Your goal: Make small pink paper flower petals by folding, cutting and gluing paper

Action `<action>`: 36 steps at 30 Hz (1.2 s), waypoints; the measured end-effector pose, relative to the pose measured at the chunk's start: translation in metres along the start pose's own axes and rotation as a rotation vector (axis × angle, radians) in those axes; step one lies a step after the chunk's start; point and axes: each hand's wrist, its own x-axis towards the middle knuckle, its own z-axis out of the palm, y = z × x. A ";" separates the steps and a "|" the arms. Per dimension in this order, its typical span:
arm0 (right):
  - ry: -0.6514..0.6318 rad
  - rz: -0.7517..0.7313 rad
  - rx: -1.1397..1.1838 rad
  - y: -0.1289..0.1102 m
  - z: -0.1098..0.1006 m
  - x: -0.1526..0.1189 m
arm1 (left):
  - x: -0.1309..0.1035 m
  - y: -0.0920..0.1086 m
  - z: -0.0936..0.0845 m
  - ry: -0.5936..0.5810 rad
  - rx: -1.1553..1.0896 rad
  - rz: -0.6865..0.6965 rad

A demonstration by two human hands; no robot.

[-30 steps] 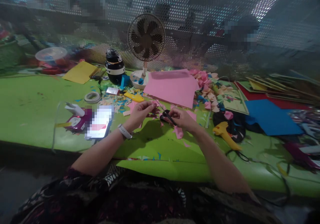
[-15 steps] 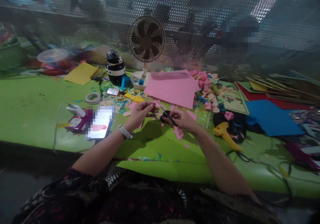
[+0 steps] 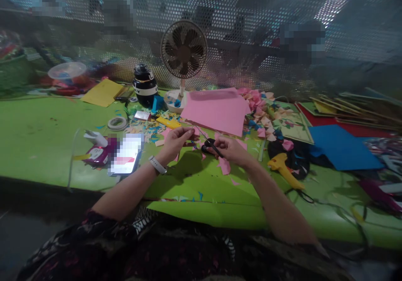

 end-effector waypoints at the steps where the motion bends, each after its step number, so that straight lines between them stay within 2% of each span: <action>1: -0.002 -0.005 0.000 0.000 0.000 0.000 | 0.000 0.000 0.000 0.000 0.000 -0.001; 12: -0.014 0.049 -0.005 -0.013 -0.005 -0.008 | 0.002 0.000 -0.003 0.023 0.002 -0.001; 19: -0.017 0.032 -0.016 -0.019 -0.004 -0.010 | 0.002 0.000 -0.002 0.023 -0.021 0.005; 28: -0.016 0.015 0.009 -0.017 -0.004 -0.009 | 0.002 0.000 -0.002 0.022 -0.028 -0.011; 36: 0.049 0.045 0.056 -0.011 -0.007 -0.007 | 0.002 0.000 0.000 0.072 -0.039 -0.003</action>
